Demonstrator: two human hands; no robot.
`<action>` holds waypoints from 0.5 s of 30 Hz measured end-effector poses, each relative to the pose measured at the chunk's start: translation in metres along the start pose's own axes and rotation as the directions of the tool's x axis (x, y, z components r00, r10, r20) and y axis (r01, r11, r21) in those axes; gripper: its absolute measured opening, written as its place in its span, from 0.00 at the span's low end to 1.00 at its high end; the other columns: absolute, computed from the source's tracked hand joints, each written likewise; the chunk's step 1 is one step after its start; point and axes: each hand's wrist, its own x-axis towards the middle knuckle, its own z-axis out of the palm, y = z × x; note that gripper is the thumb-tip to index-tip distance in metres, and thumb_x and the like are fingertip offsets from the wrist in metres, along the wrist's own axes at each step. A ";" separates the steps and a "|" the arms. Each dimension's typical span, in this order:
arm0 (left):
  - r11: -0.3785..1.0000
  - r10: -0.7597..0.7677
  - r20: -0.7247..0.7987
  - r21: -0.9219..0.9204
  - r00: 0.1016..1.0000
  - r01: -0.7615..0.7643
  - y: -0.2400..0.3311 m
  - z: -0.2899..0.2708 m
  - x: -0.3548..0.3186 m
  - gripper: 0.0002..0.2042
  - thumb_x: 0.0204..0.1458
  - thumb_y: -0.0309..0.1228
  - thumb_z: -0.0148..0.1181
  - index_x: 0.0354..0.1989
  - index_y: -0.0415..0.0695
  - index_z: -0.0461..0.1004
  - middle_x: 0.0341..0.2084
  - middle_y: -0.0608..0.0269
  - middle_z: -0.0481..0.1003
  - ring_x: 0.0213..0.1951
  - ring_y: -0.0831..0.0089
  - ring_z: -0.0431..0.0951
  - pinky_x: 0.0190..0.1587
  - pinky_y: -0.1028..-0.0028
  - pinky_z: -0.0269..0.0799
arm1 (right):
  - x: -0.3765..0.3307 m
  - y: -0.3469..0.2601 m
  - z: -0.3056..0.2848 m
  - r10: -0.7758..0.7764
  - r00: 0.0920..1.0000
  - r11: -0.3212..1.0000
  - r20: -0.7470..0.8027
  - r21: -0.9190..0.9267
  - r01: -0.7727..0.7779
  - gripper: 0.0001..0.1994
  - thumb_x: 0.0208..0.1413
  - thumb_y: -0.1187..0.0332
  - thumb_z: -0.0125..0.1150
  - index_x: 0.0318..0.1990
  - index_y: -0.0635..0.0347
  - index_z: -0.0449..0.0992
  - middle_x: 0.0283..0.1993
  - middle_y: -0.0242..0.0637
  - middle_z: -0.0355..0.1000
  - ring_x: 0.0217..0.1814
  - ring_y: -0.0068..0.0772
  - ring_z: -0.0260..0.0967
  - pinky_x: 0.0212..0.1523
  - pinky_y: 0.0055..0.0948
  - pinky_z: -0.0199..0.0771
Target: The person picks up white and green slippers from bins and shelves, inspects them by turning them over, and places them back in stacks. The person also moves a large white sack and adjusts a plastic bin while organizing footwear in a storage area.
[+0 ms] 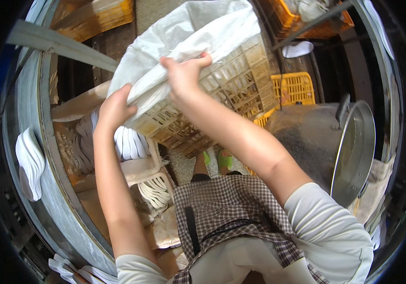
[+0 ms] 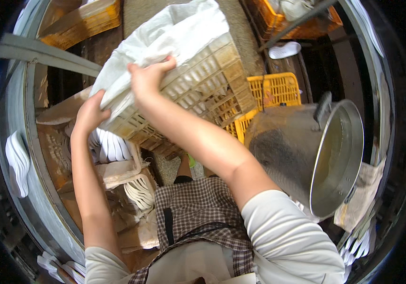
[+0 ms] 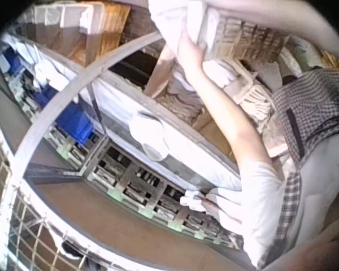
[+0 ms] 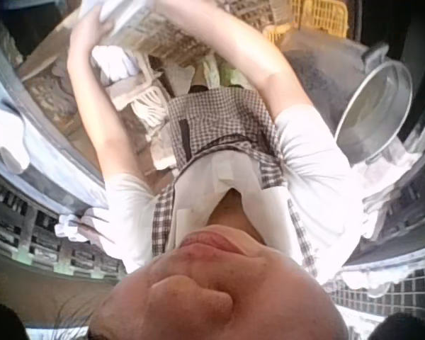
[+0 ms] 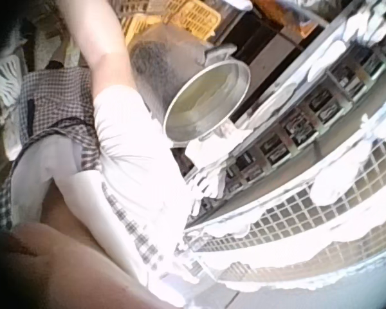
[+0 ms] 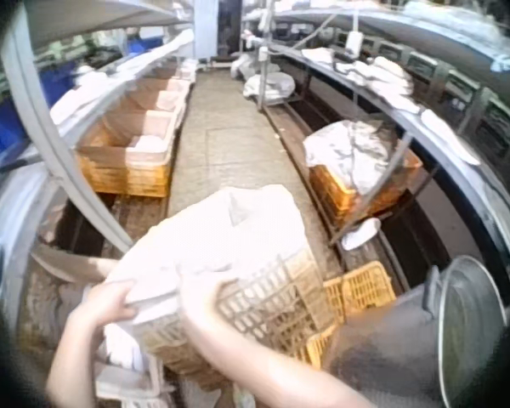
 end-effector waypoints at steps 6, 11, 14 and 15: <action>0.990 -0.032 -0.133 -0.143 0.991 0.013 0.021 -0.031 -0.068 0.17 0.36 0.21 0.54 0.40 0.38 0.68 0.33 0.44 0.72 0.39 0.48 0.72 0.41 0.65 0.67 | -0.083 -0.026 -0.023 -0.131 0.967 0.964 0.220 0.256 0.073 0.35 0.44 0.82 0.57 0.53 0.61 0.37 0.51 0.52 0.51 0.55 0.38 0.56 0.55 0.33 0.58; 0.976 -0.040 -0.224 -0.218 0.974 -0.010 0.046 -0.058 -0.112 0.18 0.35 0.18 0.53 0.41 0.35 0.69 0.34 0.48 0.72 0.39 0.54 0.73 0.45 0.68 0.66 | -0.140 -0.057 -0.041 -0.221 0.909 0.917 0.353 0.393 0.071 0.32 0.45 0.82 0.54 0.51 0.59 0.38 0.48 0.46 0.52 0.50 0.30 0.57 0.50 0.30 0.62; 0.993 -0.075 -0.279 -0.106 0.957 0.047 0.063 -0.068 -0.146 0.18 0.35 0.18 0.52 0.40 0.35 0.68 0.33 0.48 0.71 0.38 0.53 0.72 0.44 0.66 0.66 | -0.172 -0.067 -0.058 -0.278 0.858 0.926 0.432 0.359 0.119 0.32 0.44 0.81 0.55 0.52 0.59 0.40 0.48 0.44 0.49 0.50 0.29 0.53 0.49 0.30 0.63; 0.996 -0.074 -0.299 -0.067 0.951 0.057 0.070 -0.070 -0.158 0.18 0.35 0.18 0.51 0.40 0.36 0.68 0.33 0.48 0.71 0.38 0.51 0.71 0.44 0.65 0.65 | -0.187 -0.070 -0.065 -0.284 0.842 0.924 0.458 0.364 0.114 0.33 0.45 0.80 0.56 0.53 0.59 0.39 0.48 0.45 0.49 0.51 0.30 0.54 0.50 0.31 0.64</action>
